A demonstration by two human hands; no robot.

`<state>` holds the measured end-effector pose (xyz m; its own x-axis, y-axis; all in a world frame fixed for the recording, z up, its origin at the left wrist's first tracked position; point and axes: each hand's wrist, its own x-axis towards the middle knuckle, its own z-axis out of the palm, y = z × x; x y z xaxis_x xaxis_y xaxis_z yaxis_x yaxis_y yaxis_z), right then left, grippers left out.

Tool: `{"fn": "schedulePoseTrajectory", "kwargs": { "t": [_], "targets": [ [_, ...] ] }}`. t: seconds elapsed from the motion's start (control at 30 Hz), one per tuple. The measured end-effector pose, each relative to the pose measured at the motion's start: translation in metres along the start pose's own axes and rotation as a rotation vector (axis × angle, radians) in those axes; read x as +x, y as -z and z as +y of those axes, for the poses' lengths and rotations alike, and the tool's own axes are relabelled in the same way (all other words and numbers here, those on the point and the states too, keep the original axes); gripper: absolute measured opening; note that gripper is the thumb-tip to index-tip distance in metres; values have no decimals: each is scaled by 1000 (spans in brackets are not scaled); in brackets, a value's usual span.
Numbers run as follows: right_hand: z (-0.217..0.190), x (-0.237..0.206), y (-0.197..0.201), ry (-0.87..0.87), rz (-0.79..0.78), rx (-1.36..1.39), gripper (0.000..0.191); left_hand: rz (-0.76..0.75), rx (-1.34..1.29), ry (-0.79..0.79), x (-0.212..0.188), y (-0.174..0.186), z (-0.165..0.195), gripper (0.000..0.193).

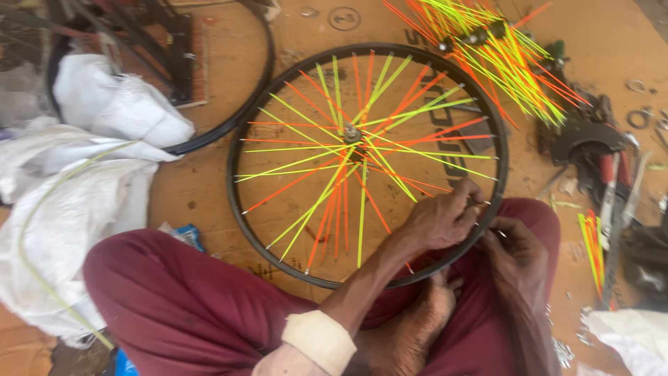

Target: The person sits on the floor and installs spokes into a bicycle wheel rim. They insert the spoke ends into the rim holes and tighten the nipples by hand to secure them. The person works methodically around the wheel, adding spokes one by one.

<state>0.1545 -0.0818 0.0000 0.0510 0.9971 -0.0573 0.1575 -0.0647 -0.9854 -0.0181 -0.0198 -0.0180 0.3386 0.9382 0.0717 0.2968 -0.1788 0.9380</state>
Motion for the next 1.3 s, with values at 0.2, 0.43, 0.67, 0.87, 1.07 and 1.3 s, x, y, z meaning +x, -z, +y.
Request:
{"fn": "schedulePoseTrajectory", "kwargs": {
  "t": [0.2,0.43,0.67,0.87,1.07,1.3],
  "targets": [
    [-7,-10,-12,40,12,-4,17,-119,-71,-50,-17,21,3,49],
    [-16,-18,-22,7,12,-6,17,46,-19,-101,-30,20,9,43],
    [-24,-24,-25,12,1,44,19,183,482,-84,-54,30,11,33],
    [-31,-34,-29,110,35,25,21,223,381,30,-39,8,18,33],
    [-8,-31,-23,91,65,33,19,271,350,185,-37,-19,17,29],
    [-4,-22,-15,90,55,-24,20,307,354,113,-35,-14,38,38]
  ]
}}
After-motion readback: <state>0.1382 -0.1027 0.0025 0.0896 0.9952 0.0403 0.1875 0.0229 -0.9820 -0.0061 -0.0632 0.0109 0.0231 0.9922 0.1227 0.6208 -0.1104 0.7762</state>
